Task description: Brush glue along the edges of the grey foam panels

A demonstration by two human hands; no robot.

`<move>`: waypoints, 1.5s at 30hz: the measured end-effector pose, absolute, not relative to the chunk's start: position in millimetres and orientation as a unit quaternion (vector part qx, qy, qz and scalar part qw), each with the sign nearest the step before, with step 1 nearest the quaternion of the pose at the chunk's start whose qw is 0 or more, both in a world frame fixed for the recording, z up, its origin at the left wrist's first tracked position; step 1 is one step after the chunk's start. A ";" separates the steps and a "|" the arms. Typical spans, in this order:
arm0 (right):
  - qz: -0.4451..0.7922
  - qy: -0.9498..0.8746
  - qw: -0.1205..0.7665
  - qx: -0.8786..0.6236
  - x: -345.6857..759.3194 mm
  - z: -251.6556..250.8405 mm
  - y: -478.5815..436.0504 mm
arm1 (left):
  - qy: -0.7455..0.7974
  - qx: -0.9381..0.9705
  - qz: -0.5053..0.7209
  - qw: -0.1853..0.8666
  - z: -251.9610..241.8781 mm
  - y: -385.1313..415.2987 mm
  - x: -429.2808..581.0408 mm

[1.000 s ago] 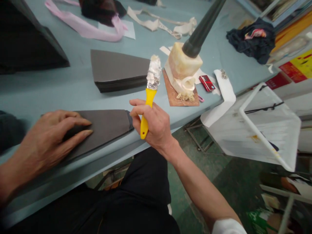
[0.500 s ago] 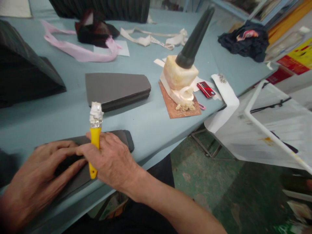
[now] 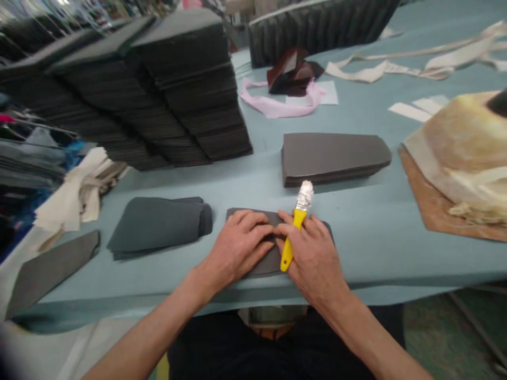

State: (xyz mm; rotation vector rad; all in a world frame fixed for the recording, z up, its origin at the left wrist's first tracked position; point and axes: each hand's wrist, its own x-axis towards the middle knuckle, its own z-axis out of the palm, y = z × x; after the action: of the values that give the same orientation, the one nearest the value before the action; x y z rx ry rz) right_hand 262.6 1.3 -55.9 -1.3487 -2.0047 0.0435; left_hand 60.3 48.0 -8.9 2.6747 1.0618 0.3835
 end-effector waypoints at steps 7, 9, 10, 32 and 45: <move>0.013 -0.801 0.317 -0.508 269.9 -47.3 -1.1 | 0.375 0.907 0.151 0.121 -18.1 28.2 56.3; 0.015 -0.805 0.306 -0.508 270.3 -45.4 -0.1 | 0.383 0.907 0.140 0.108 -22.3 25.7 54.7; 0.016 -0.808 0.302 -0.506 270.6 -44.6 0.7 | 0.388 0.906 0.133 0.100 -23.9 24.9 54.5; 0.094 -0.860 0.273 -0.421 285.4 -38.4 20.5 | 0.406 0.906 0.106 0.056 -20.9 31.8 56.0; 0.092 -0.859 0.273 -0.424 299.0 -46.7 15.5 | 0.441 0.889 0.101 0.071 -28.0 36.4 41.6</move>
State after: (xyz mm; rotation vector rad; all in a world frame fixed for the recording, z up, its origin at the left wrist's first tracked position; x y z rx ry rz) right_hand 299.0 15.5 -46.7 -1.1408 -2.3108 0.2471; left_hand 41.6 36.4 -28.0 2.6727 1.3254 0.3043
